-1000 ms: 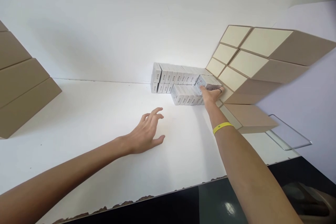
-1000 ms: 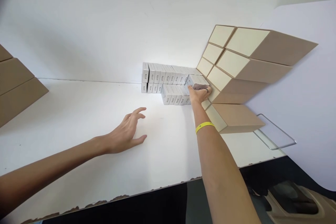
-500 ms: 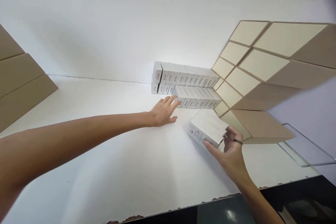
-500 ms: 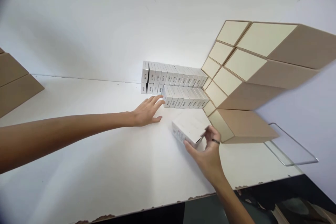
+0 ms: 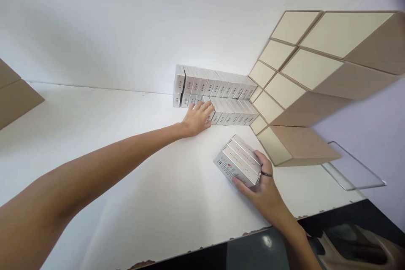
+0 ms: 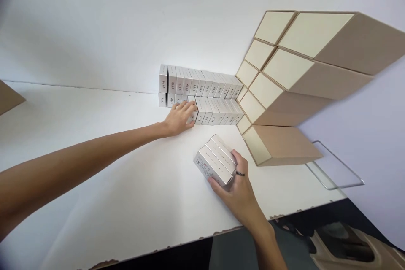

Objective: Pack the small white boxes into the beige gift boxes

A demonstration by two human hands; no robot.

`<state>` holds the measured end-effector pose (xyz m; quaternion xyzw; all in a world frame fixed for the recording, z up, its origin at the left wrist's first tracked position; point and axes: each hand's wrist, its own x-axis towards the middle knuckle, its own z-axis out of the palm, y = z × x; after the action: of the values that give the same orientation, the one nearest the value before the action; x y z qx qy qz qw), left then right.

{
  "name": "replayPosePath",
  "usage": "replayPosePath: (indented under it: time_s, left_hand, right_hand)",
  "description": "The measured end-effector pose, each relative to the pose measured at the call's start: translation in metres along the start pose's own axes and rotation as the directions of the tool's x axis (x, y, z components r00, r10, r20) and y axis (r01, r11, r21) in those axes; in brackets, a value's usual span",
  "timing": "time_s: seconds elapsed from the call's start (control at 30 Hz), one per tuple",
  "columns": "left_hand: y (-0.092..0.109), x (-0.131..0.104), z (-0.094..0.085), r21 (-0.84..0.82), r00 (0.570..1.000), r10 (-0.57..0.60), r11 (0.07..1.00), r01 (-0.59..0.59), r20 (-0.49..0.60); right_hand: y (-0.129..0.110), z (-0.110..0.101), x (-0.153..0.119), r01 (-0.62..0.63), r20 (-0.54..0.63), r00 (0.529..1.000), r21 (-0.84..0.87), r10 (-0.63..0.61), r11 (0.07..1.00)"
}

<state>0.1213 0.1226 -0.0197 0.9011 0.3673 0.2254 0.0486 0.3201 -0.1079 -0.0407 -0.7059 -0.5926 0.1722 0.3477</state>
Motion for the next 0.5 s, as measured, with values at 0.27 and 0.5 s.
replayPosePath:
  time_s: [0.27,0.5]
  left_hand:
    - [-0.004,-0.007,-0.007,-0.048,0.999,0.035,0.998,-0.033,0.042]
    - [-0.005,-0.025,-0.001,-0.149,0.999,0.022,0.989,-0.027,-0.030]
  right_hand:
    - [0.005,0.007,-0.001,-0.032,-0.010,0.999,0.207,0.035,0.978]
    - [0.001,0.012,0.001,-0.057,-0.072,0.995,0.207,0.074,0.977]
